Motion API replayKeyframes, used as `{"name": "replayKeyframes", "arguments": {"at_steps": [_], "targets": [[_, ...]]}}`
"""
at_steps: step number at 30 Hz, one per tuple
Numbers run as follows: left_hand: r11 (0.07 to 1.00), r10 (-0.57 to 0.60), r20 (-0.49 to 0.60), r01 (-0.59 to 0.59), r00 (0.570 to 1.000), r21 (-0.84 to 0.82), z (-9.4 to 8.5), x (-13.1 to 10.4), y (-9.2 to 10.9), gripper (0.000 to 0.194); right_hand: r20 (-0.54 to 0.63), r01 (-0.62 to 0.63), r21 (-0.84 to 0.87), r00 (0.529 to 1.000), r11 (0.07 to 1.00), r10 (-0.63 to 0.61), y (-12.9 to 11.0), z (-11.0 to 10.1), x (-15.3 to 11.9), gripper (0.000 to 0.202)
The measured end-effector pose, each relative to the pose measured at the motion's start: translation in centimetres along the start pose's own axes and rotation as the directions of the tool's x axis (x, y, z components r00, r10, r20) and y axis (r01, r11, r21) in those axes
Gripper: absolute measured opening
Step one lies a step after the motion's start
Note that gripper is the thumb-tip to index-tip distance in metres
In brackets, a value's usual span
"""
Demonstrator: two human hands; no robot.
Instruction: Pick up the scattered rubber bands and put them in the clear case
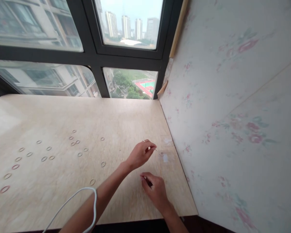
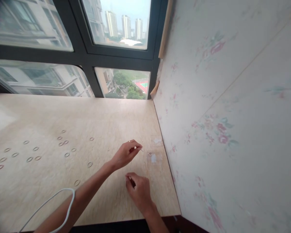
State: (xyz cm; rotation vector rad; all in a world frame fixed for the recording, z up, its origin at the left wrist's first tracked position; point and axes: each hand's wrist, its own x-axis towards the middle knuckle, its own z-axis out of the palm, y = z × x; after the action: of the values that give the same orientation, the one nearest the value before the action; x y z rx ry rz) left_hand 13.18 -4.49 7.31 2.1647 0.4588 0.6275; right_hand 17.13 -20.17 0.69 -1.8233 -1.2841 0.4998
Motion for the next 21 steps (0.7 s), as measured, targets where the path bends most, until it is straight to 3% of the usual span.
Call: {"name": "replayKeyframes", "arguments": {"at_steps": [5,10,16,21], "targets": [[0.974,0.002,0.151,-0.036,0.989,0.222,3.8,0.7,0.2,0.021,-0.021,0.007,0.000,1.000,1.000,-0.007,-0.1,-0.1,0.1,0.021],[0.937,-0.060,0.201,-0.014,0.978,0.350,5.5,0.9,-0.4,0.025,-0.035,0.005,-0.030,0.999,1.000,-0.006,0.0,0.1,0.0,0.020],[0.957,-0.092,0.082,0.065,0.992,0.281,5.0,0.3,-0.7,0.025,-0.031,0.006,-0.025,0.999,1.000,-0.007,-0.1,0.1,0.0,0.020],[0.985,-0.101,-0.057,0.107,0.993,0.132,3.0,-2.4,-1.8,0.023,-0.008,-0.005,0.028,1.000,1.000,0.005,-0.2,-0.1,0.0,0.021]]}}
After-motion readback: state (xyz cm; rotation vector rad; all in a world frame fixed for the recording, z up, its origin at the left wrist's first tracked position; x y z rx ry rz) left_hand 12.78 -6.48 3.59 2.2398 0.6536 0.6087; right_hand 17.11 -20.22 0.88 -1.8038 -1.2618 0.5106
